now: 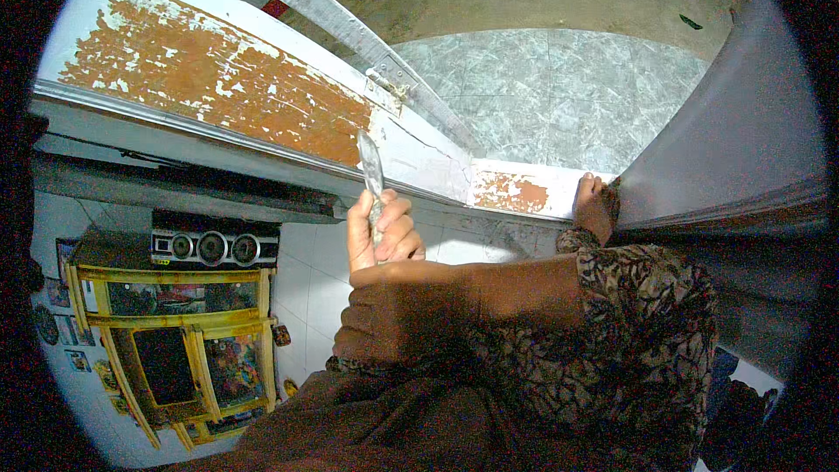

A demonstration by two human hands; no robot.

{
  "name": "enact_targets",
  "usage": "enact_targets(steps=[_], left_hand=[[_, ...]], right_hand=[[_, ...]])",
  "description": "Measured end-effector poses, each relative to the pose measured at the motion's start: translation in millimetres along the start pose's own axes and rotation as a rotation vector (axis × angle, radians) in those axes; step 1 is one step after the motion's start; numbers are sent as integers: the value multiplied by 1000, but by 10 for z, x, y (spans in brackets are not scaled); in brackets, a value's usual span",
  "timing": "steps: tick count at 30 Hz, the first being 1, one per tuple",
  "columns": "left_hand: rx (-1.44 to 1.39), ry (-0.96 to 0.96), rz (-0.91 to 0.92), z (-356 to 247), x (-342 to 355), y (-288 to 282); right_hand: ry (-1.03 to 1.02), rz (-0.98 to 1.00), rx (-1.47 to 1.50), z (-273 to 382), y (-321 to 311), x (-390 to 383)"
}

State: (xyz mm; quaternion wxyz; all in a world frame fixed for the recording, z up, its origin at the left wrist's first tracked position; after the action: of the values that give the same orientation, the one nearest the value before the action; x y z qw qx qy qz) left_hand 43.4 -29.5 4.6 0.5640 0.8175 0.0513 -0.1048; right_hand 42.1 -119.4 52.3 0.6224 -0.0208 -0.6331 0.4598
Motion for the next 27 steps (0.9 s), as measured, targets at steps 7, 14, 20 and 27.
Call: enact_targets(steps=[7, 14, 20, 27], left_hand=[[-38, -49, -54, -25, 138, -106], [4, -18, -88, -12, 165, -150], [5, -57, -79, -6, 92, -134], [63, 23, -167, 25, -46, -3]], right_hand=[[88, -165, 41, -128, 48, -18], [93, -245, 137, -166, 50, -63], [-17, -93, -29, -39, 31, 45], [98, 209, -248, 278, 27, 272]])
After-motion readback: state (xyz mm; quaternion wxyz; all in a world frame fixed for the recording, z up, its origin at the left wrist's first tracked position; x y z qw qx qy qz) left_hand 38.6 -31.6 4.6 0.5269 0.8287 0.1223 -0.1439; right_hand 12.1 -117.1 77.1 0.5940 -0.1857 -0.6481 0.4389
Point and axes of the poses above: each hand's wrist, its own x-axis towards the middle knuckle, its own y-axis out of the palm, z = x × y, the point moved 3 cm from there along x, towards the middle knuckle, and after that the axes turned 10 degrees about x, right-handed, at the moved point
